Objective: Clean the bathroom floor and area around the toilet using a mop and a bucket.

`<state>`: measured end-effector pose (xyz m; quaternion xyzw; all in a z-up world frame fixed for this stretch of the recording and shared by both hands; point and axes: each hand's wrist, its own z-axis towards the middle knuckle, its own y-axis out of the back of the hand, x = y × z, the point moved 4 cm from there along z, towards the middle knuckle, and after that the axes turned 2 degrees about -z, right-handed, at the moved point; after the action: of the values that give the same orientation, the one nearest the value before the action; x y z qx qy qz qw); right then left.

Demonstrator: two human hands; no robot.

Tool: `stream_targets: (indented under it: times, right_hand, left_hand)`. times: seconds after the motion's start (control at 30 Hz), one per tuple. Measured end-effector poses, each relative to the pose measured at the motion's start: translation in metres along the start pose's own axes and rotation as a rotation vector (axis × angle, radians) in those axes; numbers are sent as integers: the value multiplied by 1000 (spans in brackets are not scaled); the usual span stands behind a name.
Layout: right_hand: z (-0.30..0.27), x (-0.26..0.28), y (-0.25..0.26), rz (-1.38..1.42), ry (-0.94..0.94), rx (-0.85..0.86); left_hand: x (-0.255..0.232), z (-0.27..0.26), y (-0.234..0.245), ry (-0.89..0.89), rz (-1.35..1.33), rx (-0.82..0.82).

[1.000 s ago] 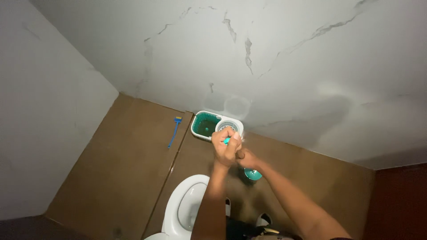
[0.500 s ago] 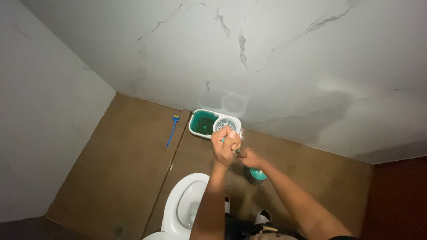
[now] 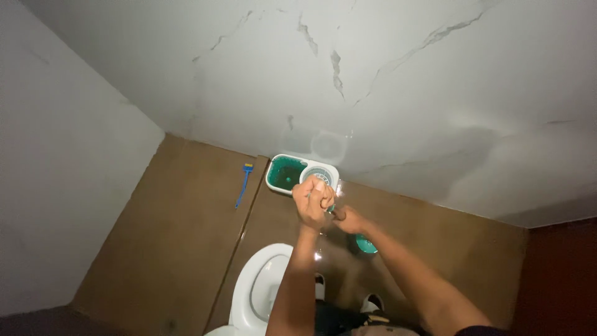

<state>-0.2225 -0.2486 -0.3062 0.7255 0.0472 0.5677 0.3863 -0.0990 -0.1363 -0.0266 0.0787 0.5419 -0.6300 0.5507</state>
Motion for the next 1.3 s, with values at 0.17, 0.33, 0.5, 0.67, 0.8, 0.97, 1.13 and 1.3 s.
stream_targets:
  times: [0.17,0.33,0.5,0.67,0.8,0.97,1.13,1.3]
  right_hand:
    - [3,-2,-4,-96,-169,67]
    - [4,2,-2,29,-97,23]
    - [3,26,12,140,-414,153]
    - [17,-33,-15,191,-288,28]
    - [12,-19,-7,103,-346,-1]
    - [4,-57,-18,2,-421,-10]
    - [-6,-33,-7,64,-279,-51]
    - [-9,-34,-5,80,-253,-50]
  left_hand:
    - [8,1,17,-14,-59,-16]
    - [9,12,28,-10,-28,-19]
    - [5,28,24,94,-8,-21]
    - [24,26,39,30,-5,-27]
    - [29,26,34,60,-74,-35]
    - [48,22,43,47,-102,-39]
    - [36,19,27,19,-55,-33]
    - [29,14,18,20,-9,-84]
